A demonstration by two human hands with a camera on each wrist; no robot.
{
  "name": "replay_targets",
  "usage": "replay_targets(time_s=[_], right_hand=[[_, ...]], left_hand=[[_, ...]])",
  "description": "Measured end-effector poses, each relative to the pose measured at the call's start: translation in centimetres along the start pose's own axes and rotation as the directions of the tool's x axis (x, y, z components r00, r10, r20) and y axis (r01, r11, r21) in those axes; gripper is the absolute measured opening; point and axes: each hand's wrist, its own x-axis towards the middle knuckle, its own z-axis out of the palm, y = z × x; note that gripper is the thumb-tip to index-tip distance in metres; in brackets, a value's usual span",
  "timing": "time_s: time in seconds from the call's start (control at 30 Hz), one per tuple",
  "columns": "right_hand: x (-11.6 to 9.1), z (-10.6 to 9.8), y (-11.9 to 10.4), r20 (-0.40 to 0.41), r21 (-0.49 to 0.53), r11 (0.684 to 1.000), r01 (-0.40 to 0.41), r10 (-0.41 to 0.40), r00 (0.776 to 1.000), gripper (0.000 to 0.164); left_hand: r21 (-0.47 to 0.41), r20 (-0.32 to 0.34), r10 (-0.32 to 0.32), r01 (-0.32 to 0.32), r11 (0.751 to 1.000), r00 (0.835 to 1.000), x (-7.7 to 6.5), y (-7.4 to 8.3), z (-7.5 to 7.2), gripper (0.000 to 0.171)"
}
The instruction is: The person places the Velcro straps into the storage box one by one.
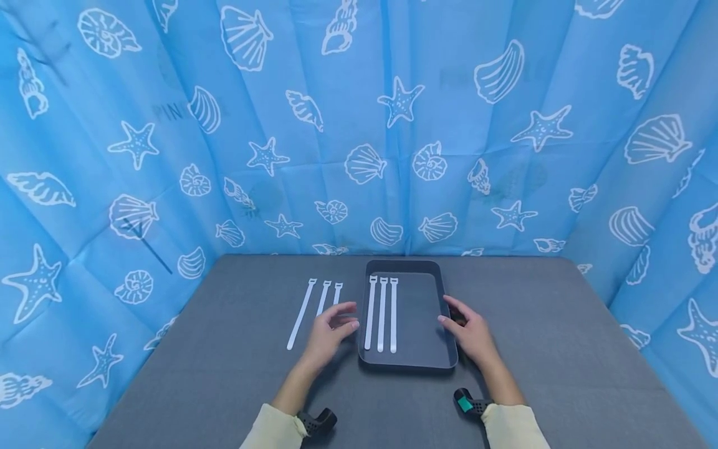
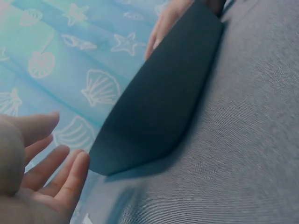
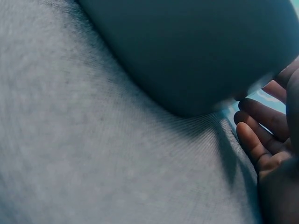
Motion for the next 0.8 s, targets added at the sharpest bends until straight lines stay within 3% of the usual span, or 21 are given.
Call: replay_targets(time_s=[0.17,0.33,0.47,0.63,0.8], right_hand=[[0.1,0.1,0.1,-0.008,0.002,1.0,0.006,-0.006,1.0,0.053],[0.1,0.1,0.2,-0.016,0.001,1.0,0.014,-0.014,1.0,0.052],[0.0,0.1,0.1,-0.019,-0.001,1.0,0.018,-0.018,1.0,0.052],[0.0,0.1,0.1,-0.019,0.002,1.0,0.02,-0.02,1.0,0.051],[-0.1,0.1,0.1,-0.017,0.007,1.0,0.014,-0.014,1.0,0.051]], left_hand=[[0.024,-0.073,0.081,-0.08,0.997,0.994,0.5,0.4,-0.7,0.035],[0.151,-0.122,0.146,-0.127,0.98,0.982,1.0,0.3,-2.1,0.027],[0.268,-0.165,0.207,-0.158,0.95,0.964,1.7,-0.5,-3.6,0.021],[0.355,-0.169,0.275,-0.202,0.913,0.946,2.7,-1.8,-5.6,0.021],[0.461,-0.156,0.257,-0.16,0.873,0.954,3.2,-2.6,-7.5,0.02]])
